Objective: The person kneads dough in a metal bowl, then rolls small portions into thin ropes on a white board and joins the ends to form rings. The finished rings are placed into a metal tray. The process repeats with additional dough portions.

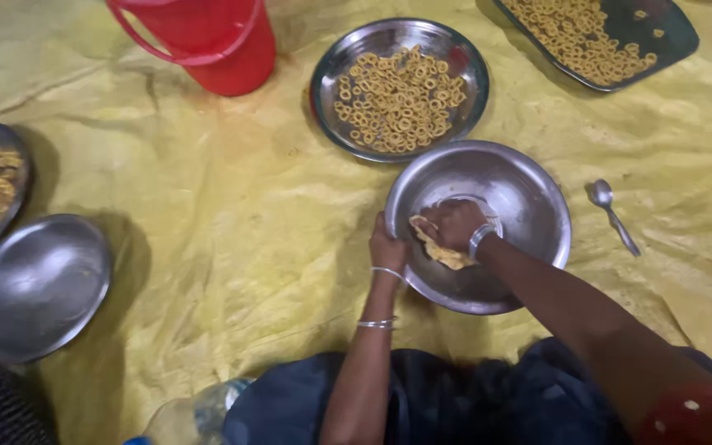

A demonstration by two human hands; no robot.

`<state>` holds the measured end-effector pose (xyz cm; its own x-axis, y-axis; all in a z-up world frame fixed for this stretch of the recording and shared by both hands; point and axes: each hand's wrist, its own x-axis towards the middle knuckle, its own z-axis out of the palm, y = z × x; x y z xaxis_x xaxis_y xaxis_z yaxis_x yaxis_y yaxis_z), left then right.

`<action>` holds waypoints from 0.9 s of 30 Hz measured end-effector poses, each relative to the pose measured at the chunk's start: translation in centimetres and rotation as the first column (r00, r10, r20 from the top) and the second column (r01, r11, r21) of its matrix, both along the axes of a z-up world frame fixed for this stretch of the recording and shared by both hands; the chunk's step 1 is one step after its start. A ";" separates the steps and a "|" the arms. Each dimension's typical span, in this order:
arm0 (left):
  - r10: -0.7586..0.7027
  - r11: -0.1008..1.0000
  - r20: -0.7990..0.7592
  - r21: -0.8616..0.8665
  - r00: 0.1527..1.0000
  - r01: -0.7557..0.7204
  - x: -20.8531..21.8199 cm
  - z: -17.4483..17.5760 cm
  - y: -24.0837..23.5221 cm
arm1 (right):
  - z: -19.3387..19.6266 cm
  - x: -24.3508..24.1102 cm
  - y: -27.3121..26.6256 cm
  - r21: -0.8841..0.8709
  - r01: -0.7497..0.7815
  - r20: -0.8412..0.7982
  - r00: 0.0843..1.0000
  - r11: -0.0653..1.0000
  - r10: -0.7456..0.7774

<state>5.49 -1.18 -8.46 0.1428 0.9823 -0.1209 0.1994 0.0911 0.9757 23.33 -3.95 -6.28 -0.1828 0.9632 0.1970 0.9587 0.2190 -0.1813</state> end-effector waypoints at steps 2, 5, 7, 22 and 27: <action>0.118 0.989 0.053 0.080 0.992 -0.122 0.4 0.3 0.0 | 1.5 -0.5 -0.5 -0.046 -0.038 -0.020 0.999 0.998 0.037; 0.179 0.972 0.141 0.129 0.974 -0.197 0.3 -0.8 -0.6 | 3.1 0.1 -3.7 -0.008 -0.240 0.021 0.970 0.971 0.240; 0.182 0.975 0.164 0.099 0.970 -0.200 0.3 -1.2 -1.0 | 4.5 2.0 -6.5 0.006 -0.369 0.174 0.916 0.930 0.362; 0.079 0.994 0.180 -0.085 0.980 -0.065 0.1 -0.7 0.1 | 8.6 -0.2 -9.4 -0.174 -0.154 0.159 0.970 0.973 0.182; 0.051 0.998 0.211 -0.058 0.976 -0.039 -0.3 -0.4 0.2 | 7.1 -1.5 -4.3 -0.481 0.173 0.219 0.973 0.859 -0.073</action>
